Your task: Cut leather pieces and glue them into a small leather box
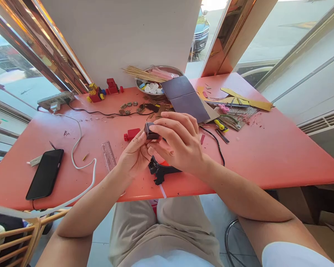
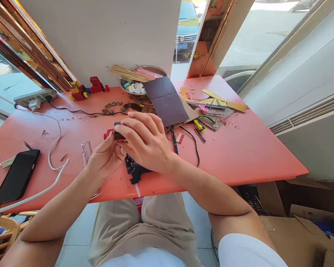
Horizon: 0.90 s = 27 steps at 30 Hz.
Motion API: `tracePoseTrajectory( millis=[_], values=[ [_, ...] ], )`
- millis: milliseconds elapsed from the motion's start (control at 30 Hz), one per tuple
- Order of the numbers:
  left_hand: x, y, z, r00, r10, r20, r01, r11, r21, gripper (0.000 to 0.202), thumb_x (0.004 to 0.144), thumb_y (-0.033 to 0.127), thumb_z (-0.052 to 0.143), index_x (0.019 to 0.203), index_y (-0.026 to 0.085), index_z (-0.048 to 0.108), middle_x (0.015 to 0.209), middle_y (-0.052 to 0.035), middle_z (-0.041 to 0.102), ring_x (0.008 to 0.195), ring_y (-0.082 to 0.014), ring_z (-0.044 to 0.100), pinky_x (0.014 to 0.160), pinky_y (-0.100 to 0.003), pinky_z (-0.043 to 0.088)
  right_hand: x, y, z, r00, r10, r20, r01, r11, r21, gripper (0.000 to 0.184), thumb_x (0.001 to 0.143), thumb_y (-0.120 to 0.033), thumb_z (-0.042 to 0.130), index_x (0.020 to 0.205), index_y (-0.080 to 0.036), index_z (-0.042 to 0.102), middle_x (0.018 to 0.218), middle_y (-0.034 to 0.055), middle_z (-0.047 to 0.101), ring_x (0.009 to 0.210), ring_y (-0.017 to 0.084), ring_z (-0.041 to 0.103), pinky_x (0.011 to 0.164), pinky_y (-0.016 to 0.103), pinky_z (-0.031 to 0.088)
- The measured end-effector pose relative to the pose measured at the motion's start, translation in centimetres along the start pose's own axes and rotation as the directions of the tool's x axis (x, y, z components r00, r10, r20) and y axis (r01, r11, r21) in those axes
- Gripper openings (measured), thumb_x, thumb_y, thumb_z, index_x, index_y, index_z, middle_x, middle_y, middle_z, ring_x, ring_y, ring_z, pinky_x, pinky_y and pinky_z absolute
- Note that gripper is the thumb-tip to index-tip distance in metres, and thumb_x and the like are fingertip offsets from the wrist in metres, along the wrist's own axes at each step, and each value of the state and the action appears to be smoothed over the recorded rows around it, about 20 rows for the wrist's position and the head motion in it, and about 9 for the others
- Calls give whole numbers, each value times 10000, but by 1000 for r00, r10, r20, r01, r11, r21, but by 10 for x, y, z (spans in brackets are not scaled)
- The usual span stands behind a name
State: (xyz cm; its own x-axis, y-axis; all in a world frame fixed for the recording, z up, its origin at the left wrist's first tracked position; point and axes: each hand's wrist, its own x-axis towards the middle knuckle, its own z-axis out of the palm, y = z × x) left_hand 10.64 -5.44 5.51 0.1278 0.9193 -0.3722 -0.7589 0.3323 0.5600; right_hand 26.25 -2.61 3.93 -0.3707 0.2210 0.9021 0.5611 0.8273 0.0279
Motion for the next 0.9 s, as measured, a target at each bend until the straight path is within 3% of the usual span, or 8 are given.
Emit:
tracePoseTrajectory(
  millis=[267, 433, 567, 733, 900],
  values=[
    [-3, 0, 9, 994, -28, -104, 20, 997, -72, 487, 1051, -40, 370, 1294, 212, 708, 627, 82, 703, 507, -58, 696, 524, -96, 541, -3, 2, -1, 999, 0, 50, 3, 998, -70, 202, 1055, -318, 615, 1208, -267, 737, 1063, 43, 821, 1164, 250, 718, 1103, 464, 473],
    [-1, -2, 4, 999, 11, -38, -11, 1000, -11, 430, 1037, 0, 483, 1328, 227, 703, 706, 69, 751, 582, -76, 734, 592, -123, 584, -5, 4, -2, 999, -21, 50, 24, 998, -64, 212, 1044, -308, 636, 1229, -279, 736, 1063, 42, 817, 1166, 255, 715, 1117, 487, 474],
    [-1, -3, 4, 1000, 5, -18, -4, 1000, 11, 414, 1054, 22, 441, 1293, 216, 717, 740, 41, 774, 614, -91, 755, 610, -140, 599, -7, 6, -1, 999, -30, 42, 31, 999, -38, 209, 1051, -339, 628, 1220, -293, 740, 1064, 48, 812, 1167, 264, 719, 1132, 511, 478],
    [0, -1, 2, 999, -29, -17, 29, 999, 17, 296, 1085, 135, 482, 1209, 187, 746, 776, 3, 797, 631, -112, 762, 621, -172, 622, -10, 6, 2, 990, 48, 130, -40, 997, -64, 266, 1078, -427, 539, 1201, -328, 753, 1073, 53, 805, 1166, 282, 723, 1160, 559, 476],
    [1, 1, 0, 999, -49, -18, 50, 998, 30, 351, 1049, 54, 441, 1081, 161, 774, 734, -4, 781, 600, -105, 738, 630, -169, 617, -13, 9, 3, 991, 61, 116, -57, 998, -34, 275, 1071, -452, 555, 1214, -326, 753, 1084, 57, 802, 1183, 288, 717, 1175, 560, 471]
  ],
)
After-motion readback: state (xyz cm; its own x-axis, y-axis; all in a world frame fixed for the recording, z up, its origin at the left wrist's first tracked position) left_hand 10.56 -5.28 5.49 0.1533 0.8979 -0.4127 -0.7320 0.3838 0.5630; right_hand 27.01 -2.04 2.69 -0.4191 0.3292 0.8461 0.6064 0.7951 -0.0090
